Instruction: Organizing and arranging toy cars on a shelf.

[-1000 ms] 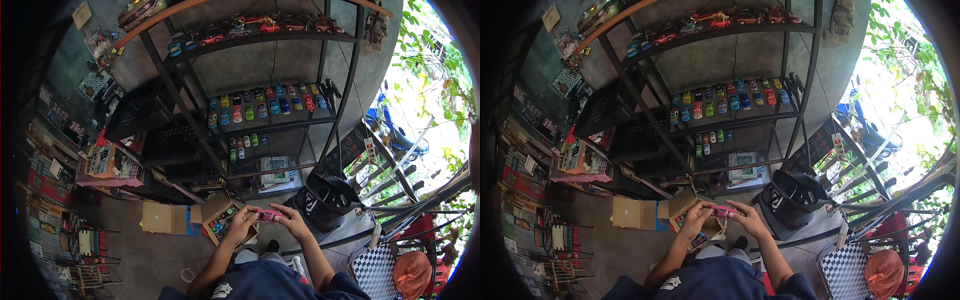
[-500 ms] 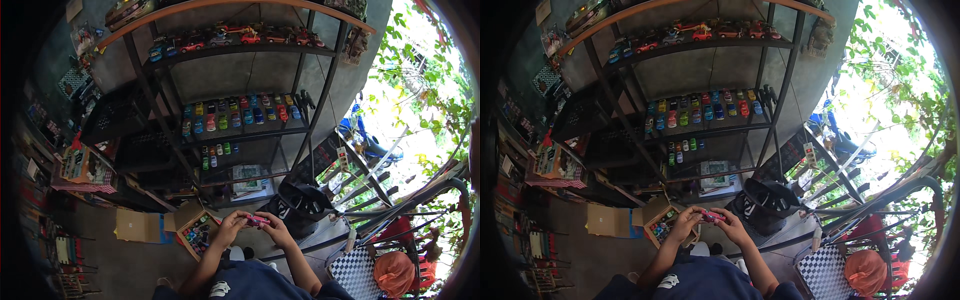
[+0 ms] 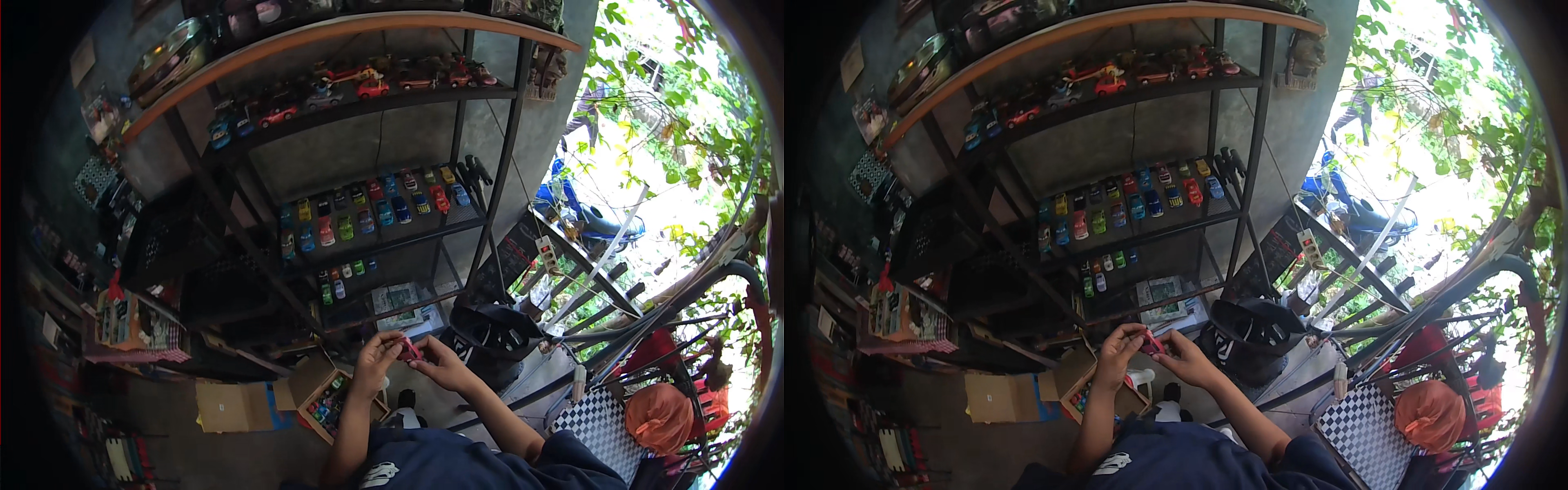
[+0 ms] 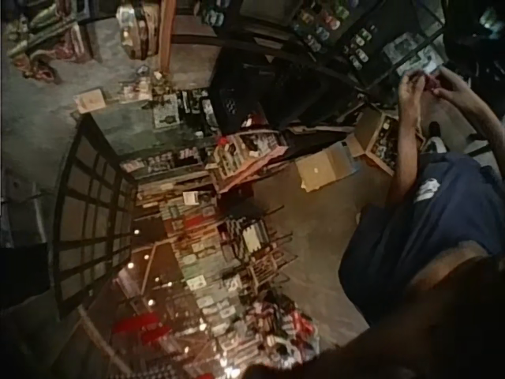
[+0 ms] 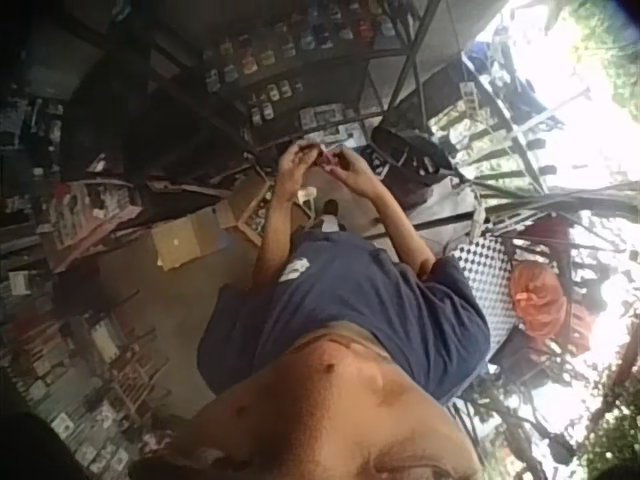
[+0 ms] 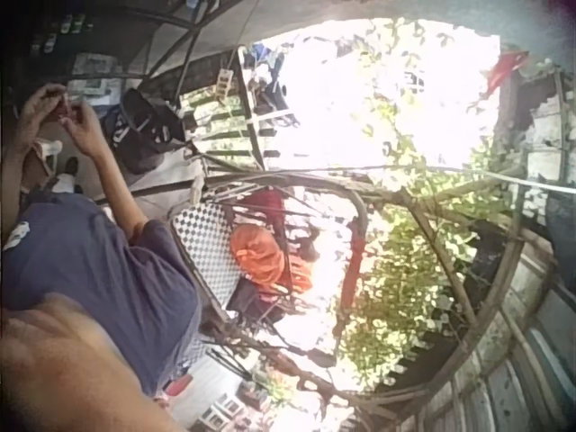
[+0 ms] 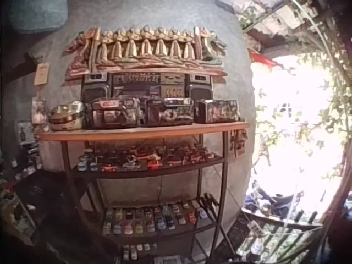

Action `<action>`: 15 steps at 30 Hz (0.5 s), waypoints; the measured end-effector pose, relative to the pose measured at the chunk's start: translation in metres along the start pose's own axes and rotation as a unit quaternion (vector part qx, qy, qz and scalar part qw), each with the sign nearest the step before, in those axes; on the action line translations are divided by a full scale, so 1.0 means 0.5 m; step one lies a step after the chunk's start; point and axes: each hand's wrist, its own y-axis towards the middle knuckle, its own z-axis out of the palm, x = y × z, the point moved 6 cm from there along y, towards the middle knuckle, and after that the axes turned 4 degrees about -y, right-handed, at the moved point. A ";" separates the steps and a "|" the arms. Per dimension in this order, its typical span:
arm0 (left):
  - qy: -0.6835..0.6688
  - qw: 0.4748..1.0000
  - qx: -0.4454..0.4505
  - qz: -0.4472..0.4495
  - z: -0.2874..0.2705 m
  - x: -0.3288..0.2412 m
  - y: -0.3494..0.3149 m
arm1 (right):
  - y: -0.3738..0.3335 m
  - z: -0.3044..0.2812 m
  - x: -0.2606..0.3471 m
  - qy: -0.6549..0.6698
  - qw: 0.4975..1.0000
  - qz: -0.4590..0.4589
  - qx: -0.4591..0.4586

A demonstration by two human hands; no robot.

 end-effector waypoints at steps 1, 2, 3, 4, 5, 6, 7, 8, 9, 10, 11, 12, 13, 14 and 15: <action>-0.019 1.000 -0.008 -0.009 -0.001 -0.002 0.011 | 0.018 -0.004 -0.016 0.012 1.000 0.003 -0.005; -0.038 0.999 -0.018 -0.019 -0.009 -0.006 0.020 | 0.034 0.001 -0.011 0.026 1.000 0.006 -0.009; -0.035 0.999 -0.011 -0.023 -0.014 -0.006 0.026 | 0.043 0.005 -0.005 0.027 0.999 0.005 -0.017; -0.040 0.999 -0.020 -0.016 -0.023 -0.003 0.028 | 0.049 0.010 -0.001 0.040 0.999 0.010 -0.019; -0.048 0.998 -0.031 -0.008 -0.031 -0.001 0.031 | 0.057 0.011 0.009 0.049 0.998 0.015 -0.019; -0.048 0.998 -0.027 -0.010 -0.040 0.002 0.036 | 0.064 0.015 0.012 0.048 0.998 0.016 -0.024; -0.043 0.999 -0.023 -0.012 -0.052 0.006 0.041 | 0.069 0.023 0.015 0.041 0.999 0.002 -0.018; -0.040 0.999 -0.022 -0.012 -0.056 0.006 0.044 | 0.070 0.027 0.016 0.033 0.999 -0.009 -0.008; -0.043 0.999 -0.023 -0.014 -0.060 0.006 0.051 | 0.075 0.027 0.002 -0.029 1.000 0.008 0.001; -0.037 0.999 -0.029 -0.020 -0.063 0.006 0.062 | 0.079 0.021 -0.004 -0.030 0.999 0.012 0.003; -0.031 0.998 -0.039 -0.026 -0.068 0.003 0.066 | 0.086 0.017 0.004 -0.052 0.999 0.009 -0.002; -0.033 0.998 -0.047 -0.029 -0.070 0.003 0.070 | 0.092 0.014 0.011 -0.073 0.997 0.006 -0.006; -0.032 0.998 -0.048 -0.027 -0.069 0.003 0.075 | 0.094 0.009 0.010 -0.061 0.998 0.014 -0.005; -0.032 0.998 -0.049 -0.024 -0.067 0.000 0.081 | 0.099 0.004 0.014 -0.058 0.998 0.018 0.004; -0.027 0.998 -0.049 -0.031 -0.062 -0.004 0.087 | 0.105 -0.007 0.021 -0.043 0.999 0.022 0.000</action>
